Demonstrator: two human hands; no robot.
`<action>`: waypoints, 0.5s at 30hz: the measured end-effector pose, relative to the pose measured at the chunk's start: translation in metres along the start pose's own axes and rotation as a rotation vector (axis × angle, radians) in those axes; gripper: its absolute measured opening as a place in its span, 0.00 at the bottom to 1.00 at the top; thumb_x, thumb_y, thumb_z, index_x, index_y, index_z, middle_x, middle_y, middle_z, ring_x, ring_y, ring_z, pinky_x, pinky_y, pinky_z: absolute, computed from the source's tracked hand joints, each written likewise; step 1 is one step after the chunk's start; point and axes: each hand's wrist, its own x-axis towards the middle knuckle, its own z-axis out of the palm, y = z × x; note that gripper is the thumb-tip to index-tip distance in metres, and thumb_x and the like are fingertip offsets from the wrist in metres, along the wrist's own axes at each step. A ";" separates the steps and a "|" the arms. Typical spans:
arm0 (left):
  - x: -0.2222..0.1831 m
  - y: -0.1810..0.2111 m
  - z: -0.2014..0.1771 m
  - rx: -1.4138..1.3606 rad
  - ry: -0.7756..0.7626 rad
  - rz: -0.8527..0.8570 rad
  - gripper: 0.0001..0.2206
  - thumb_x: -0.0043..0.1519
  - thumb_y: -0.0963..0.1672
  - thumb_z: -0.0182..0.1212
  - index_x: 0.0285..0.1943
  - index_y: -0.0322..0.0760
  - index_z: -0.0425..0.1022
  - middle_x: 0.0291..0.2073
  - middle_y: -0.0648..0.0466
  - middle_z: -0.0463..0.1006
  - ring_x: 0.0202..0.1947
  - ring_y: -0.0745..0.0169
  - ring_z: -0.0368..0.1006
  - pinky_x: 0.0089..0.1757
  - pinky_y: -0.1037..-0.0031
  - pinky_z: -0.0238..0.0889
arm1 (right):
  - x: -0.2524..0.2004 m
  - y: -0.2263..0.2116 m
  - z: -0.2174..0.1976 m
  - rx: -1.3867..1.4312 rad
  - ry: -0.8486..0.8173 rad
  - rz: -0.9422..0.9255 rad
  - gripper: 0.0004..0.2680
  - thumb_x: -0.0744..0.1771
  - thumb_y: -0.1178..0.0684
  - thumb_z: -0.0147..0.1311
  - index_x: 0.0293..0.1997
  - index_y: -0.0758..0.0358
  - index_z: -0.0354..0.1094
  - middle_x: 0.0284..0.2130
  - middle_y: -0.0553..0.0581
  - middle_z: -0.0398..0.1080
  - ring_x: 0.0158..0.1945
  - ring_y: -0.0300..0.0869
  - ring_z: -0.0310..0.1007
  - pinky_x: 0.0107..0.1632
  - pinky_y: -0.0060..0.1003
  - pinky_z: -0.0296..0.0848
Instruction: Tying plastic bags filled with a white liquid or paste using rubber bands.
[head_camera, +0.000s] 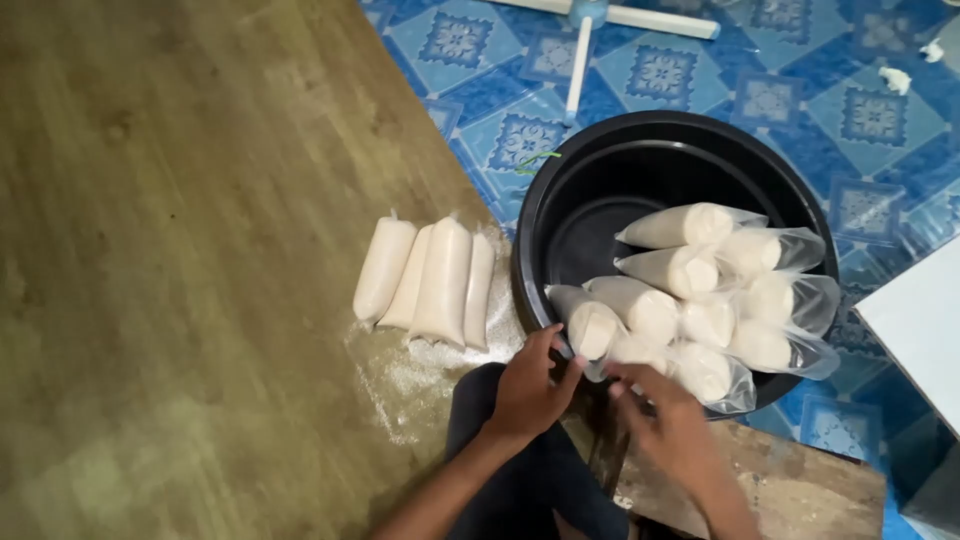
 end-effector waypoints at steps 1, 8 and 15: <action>0.001 -0.004 0.003 -0.002 -0.002 -0.008 0.26 0.63 0.52 0.52 0.62 0.28 0.63 0.45 0.49 0.72 0.39 0.57 0.72 0.40 0.71 0.67 | 0.005 0.003 -0.001 0.000 -0.007 0.005 0.11 0.62 0.57 0.55 0.48 0.58 0.73 0.38 0.50 0.79 0.36 0.38 0.78 0.37 0.31 0.74; 0.013 -0.022 0.022 0.312 -0.090 -0.046 0.21 0.63 0.57 0.52 0.38 0.36 0.67 0.22 0.53 0.69 0.22 0.55 0.74 0.23 0.73 0.66 | 0.042 0.035 0.008 -0.519 0.215 -0.249 0.11 0.65 0.43 0.56 0.42 0.57 0.71 0.30 0.52 0.70 0.37 0.46 0.73 0.40 0.37 0.74; 0.035 -0.058 0.060 0.607 0.000 0.041 0.20 0.56 0.55 0.53 0.17 0.43 0.69 0.11 0.53 0.71 0.14 0.51 0.74 0.18 0.66 0.63 | 0.069 0.058 0.030 -0.784 0.060 0.004 0.15 0.63 0.35 0.52 0.31 0.57 0.66 0.30 0.54 0.65 0.38 0.50 0.71 0.39 0.43 0.73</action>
